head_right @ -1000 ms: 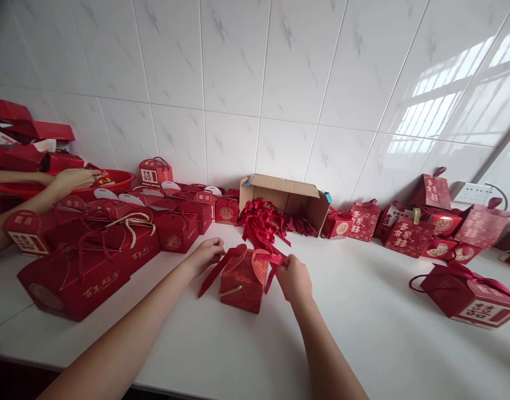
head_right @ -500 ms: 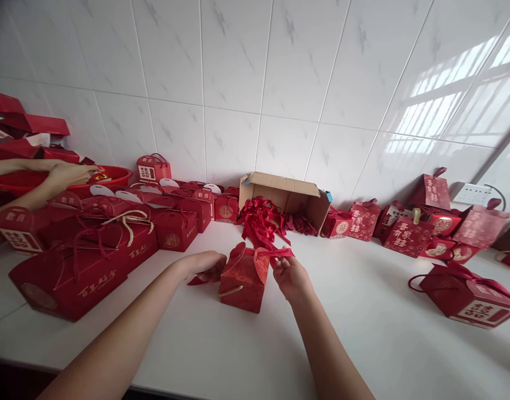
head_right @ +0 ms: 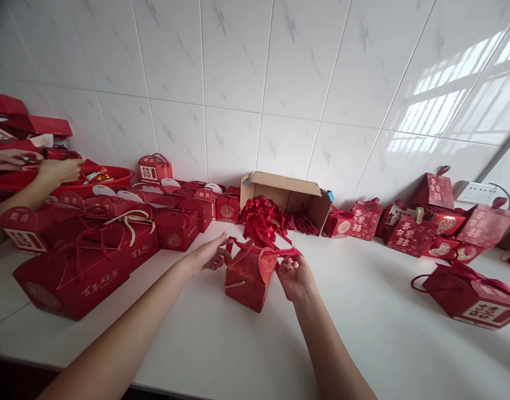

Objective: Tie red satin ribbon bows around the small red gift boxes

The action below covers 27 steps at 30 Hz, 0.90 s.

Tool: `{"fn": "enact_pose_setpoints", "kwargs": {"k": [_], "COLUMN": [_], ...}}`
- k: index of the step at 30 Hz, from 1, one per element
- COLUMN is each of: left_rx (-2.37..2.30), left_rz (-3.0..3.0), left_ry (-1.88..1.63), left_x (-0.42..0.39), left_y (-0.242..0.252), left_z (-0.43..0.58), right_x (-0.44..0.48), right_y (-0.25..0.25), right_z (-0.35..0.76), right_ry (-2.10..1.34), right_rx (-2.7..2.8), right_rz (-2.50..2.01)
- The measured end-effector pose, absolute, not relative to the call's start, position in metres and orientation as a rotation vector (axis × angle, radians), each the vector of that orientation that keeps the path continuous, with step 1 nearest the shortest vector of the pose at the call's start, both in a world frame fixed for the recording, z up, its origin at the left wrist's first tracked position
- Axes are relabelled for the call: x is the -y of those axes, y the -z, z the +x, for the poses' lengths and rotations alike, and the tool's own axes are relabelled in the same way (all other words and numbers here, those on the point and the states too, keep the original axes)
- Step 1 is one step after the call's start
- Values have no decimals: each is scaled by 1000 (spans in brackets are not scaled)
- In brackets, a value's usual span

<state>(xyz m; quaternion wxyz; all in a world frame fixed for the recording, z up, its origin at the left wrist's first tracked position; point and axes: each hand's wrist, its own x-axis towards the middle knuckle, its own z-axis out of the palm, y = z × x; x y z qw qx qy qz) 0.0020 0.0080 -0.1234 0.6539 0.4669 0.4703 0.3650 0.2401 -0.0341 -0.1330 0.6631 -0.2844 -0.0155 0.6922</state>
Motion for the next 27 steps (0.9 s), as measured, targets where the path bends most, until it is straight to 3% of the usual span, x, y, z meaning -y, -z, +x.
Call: {"fn": "enact_pose_setpoints", "kwargs": {"k": [9, 27], "left_rx": [-803, -871], "left_rz": [695, 417], "left_ry": [-1001, -1279], "left_x": [-6, -12], "left_y": [117, 118], "left_z": [8, 8], "right_x": [40, 51], "right_y": [130, 121], "right_z": [237, 236], "right_ry": [-1627, -1541], "right_rx": [31, 174], "right_rz": [-600, -479]}}
